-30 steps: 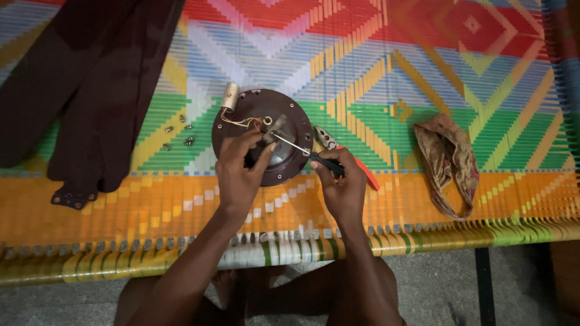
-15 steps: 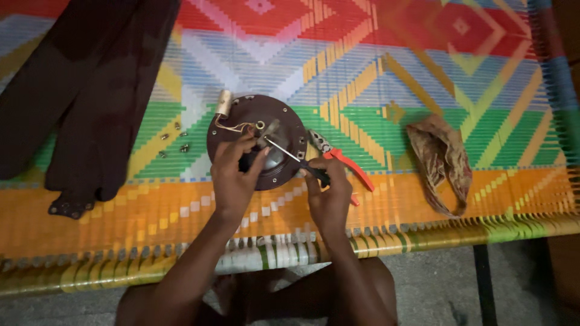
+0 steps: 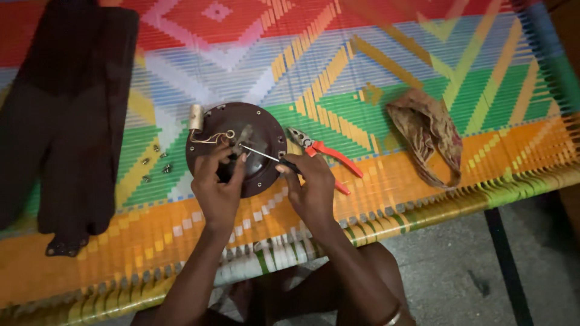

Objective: The person sits on the floor and uses a screwdriver to tighten screws on a dark brown circular electrical component, likely a ceiling fan motor housing. They manipulate wires and small metal parts while working on the device placed on a colorful woven mat.

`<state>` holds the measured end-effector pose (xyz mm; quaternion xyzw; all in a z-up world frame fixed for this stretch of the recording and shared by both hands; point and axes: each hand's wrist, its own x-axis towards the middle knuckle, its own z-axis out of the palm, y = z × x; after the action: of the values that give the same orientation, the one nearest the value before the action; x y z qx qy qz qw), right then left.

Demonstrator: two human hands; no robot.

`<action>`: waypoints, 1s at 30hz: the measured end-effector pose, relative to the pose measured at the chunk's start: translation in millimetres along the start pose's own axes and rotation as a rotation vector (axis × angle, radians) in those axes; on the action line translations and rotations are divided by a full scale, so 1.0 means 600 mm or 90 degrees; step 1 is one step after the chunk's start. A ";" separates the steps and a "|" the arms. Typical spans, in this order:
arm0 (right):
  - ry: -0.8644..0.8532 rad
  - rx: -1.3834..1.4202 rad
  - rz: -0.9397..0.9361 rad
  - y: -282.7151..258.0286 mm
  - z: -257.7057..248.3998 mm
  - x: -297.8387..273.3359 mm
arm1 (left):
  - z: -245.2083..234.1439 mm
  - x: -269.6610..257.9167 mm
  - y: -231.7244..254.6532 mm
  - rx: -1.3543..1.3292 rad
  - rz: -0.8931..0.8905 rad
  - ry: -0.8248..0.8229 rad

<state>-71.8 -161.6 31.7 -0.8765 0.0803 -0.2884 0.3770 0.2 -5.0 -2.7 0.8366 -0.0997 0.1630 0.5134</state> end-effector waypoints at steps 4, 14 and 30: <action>-0.009 0.016 0.035 0.002 0.003 0.006 | 0.000 0.001 0.000 -0.018 0.040 0.000; -0.140 -0.017 0.186 0.033 0.001 0.012 | -0.003 -0.001 0.002 -0.027 0.054 -0.004; -0.095 -0.043 0.030 0.018 -0.012 0.026 | 0.004 -0.003 -0.008 -0.026 0.055 0.008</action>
<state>-62.0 -179.3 34.9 -0.9056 0.0822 -0.2104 0.3589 0.6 -4.9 -8.4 0.8200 -0.1359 0.1881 0.5232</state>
